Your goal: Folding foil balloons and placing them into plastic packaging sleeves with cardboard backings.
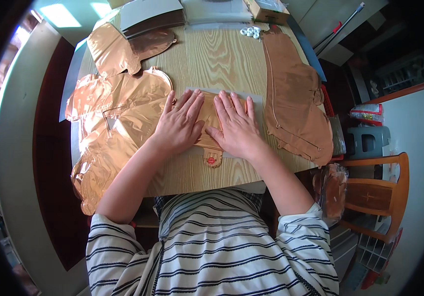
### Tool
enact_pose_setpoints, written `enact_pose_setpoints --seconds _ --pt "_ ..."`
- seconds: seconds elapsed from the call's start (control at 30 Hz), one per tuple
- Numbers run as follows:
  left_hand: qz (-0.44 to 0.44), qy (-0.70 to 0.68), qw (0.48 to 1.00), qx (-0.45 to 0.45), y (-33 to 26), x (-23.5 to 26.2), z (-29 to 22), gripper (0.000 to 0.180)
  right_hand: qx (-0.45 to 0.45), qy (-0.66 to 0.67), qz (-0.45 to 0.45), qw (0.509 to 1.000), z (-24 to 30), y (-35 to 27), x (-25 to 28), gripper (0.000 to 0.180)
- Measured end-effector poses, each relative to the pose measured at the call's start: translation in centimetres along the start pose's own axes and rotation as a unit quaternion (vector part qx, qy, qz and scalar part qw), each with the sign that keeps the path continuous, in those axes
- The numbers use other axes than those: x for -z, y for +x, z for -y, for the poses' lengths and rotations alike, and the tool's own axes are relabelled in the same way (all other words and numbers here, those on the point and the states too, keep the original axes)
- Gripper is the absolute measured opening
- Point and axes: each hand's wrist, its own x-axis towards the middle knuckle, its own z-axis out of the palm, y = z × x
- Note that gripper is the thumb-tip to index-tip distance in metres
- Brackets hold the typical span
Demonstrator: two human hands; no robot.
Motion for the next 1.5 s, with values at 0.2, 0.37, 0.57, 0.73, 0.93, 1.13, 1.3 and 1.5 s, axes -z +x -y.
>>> enact_pose_setpoints --seconds 0.2,0.37,0.57,0.73,0.93,1.13,1.3,1.5 --pt "-0.007 -0.295 0.945 0.14 1.0 3.3 2.2 0.056 -0.01 0.033 0.018 0.999 0.1 -0.1 0.6 0.082" --pt "0.02 -0.203 0.977 0.061 2.0 3.9 1.7 0.053 0.01 0.072 0.022 0.997 -0.5 0.1 0.8 0.079" --pt "0.0 -0.078 0.997 -0.006 0.2 0.7 1.0 0.059 0.044 0.145 -0.049 0.987 -2.6 -0.3 1.7 0.07" --pt "-0.008 -0.03 0.999 0.021 -0.9 0.5 -1.1 0.072 0.012 0.062 -0.034 0.997 -4.5 -1.7 1.5 0.068" --pt "0.016 -0.002 1.0 -0.004 -1.7 0.0 -1.7 0.083 0.031 0.035 -0.009 0.999 -5.0 -0.9 1.5 0.07" --pt "-0.002 0.0 1.0 0.014 -2.5 0.2 -2.5 0.084 0.068 0.015 -0.029 0.997 -5.0 -1.0 1.5 0.07" --pt "0.015 -0.003 0.999 0.036 -2.7 0.7 -2.5 0.086 0.043 0.301 -0.181 0.935 -8.3 4.5 4.3 0.042" --pt "0.045 -0.046 0.997 0.048 -1.6 1.7 -2.9 0.082 -0.086 0.201 -0.233 0.947 -19.1 17.3 4.5 0.017"
